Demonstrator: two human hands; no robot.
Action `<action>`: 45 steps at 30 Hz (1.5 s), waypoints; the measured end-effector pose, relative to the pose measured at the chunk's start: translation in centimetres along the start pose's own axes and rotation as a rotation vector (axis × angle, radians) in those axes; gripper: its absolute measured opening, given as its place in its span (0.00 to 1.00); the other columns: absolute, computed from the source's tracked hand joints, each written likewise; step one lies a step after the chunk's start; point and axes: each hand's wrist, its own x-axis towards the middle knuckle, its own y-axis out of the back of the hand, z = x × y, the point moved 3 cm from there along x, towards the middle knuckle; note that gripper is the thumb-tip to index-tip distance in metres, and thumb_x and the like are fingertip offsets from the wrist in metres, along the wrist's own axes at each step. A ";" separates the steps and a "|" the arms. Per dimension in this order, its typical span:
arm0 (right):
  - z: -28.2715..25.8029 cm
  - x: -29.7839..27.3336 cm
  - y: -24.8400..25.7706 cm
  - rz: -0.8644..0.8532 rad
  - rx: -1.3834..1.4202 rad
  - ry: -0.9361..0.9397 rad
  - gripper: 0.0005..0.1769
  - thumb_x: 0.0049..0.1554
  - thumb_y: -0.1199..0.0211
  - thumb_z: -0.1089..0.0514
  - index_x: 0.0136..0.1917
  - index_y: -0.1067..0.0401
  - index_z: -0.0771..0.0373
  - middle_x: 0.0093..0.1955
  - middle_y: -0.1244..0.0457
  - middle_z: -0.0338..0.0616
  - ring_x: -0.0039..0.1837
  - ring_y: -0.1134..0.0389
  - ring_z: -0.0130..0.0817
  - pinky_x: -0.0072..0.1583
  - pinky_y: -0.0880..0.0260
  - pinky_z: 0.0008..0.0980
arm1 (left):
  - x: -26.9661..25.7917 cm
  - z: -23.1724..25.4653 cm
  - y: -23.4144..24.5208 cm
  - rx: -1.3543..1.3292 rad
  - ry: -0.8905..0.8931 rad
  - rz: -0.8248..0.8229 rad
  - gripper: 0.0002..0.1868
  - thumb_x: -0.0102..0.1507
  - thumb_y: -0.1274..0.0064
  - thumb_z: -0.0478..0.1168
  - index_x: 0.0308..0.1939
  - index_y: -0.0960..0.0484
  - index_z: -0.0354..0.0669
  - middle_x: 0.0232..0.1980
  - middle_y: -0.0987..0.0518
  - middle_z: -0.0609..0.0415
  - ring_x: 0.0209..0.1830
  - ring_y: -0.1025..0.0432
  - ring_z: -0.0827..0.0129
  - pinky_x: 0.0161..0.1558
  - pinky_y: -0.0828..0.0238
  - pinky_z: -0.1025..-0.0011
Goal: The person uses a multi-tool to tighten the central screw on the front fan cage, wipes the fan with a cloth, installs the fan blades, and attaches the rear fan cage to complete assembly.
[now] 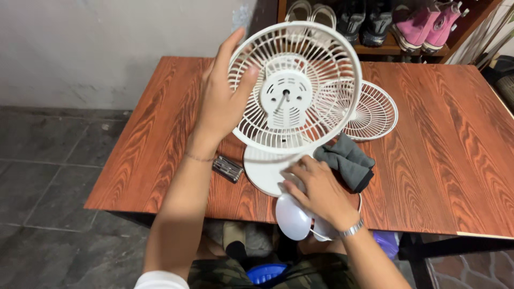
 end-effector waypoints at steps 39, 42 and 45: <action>1.7 -7.6 0.5 0.974 0.205 0.242 0.11 0.56 0.31 0.62 0.47 0.31 0.66 0.50 0.35 0.49 0.56 0.29 0.46 0.61 0.28 0.48 | -14.9 8.2 -6.2 0.142 -0.017 -0.009 0.16 0.58 0.32 0.35 0.48 0.18 0.41 0.50 0.18 0.56 0.55 0.26 0.56 0.57 0.25 0.62; 1.2 -6.7 1.2 0.878 0.454 0.110 0.10 0.55 0.30 0.65 0.48 0.29 0.69 0.49 0.33 0.52 0.52 0.29 0.41 0.52 0.26 0.32 | -14.2 7.4 -5.8 0.100 0.152 0.050 0.15 0.62 0.36 0.32 0.52 0.19 0.37 0.49 0.17 0.54 0.49 0.22 0.60 0.50 0.22 0.69; 0.4 -5.3 2.5 0.889 0.562 0.012 0.07 0.58 0.32 0.69 0.51 0.25 0.72 0.50 0.33 0.53 0.49 0.30 0.36 0.51 0.27 0.27 | -13.6 6.0 -4.4 0.143 0.155 0.013 0.27 0.59 0.38 0.31 0.61 0.26 0.28 0.52 0.19 0.46 0.53 0.24 0.56 0.56 0.27 0.63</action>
